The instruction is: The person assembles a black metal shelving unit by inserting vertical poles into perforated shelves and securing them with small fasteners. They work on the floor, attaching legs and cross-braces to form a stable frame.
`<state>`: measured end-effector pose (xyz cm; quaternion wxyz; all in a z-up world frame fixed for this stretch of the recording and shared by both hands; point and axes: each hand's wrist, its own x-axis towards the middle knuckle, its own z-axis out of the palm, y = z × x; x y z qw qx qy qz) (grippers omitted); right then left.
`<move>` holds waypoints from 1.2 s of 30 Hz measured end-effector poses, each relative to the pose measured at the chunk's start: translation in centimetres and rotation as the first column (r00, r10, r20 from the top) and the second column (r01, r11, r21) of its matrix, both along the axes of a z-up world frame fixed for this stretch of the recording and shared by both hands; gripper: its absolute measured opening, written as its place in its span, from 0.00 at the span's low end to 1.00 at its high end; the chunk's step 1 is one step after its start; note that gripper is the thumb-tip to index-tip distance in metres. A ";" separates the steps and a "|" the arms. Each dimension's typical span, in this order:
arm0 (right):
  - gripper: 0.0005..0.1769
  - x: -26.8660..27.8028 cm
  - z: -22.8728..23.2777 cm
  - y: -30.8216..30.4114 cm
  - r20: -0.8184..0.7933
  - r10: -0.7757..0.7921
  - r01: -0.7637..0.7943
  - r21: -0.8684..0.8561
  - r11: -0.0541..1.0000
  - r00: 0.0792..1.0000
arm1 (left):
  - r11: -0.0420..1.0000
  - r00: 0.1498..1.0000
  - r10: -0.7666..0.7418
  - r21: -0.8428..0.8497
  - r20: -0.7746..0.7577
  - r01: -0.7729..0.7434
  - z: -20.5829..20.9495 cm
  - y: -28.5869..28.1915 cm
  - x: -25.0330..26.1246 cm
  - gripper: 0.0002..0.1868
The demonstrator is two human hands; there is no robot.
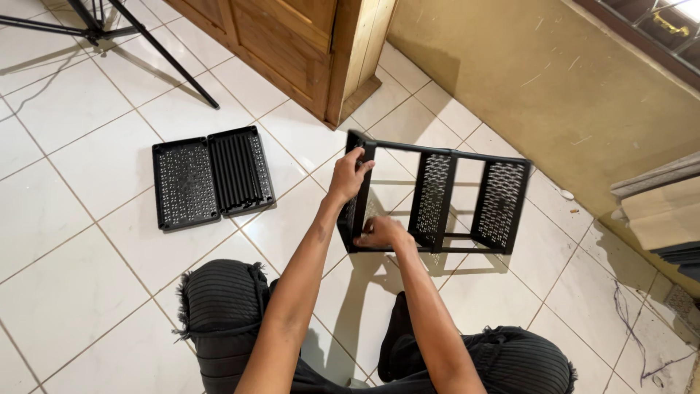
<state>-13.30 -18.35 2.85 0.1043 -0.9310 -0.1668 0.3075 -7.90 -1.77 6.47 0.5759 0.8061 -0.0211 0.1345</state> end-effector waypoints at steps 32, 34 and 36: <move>0.15 5.0 0.8 -1.1 0.137 -0.465 0.191 0.784 0.590 0.875 | 0.995 0.998 -0.067 0.077 0.015 0.065 -2.6 -1.2 -3.5 0.21; 0.14 4.6 1.8 -0.6 0.152 -0.463 0.172 0.793 0.585 0.873 | 0.994 0.997 -0.039 0.105 0.072 0.031 -1.5 -1.0 -4.0 0.20; 0.14 3.9 3.4 -0.2 0.119 -0.436 0.176 0.798 0.577 0.892 | 0.994 0.988 0.003 0.106 0.153 -0.019 -1.0 -0.8 -4.2 0.18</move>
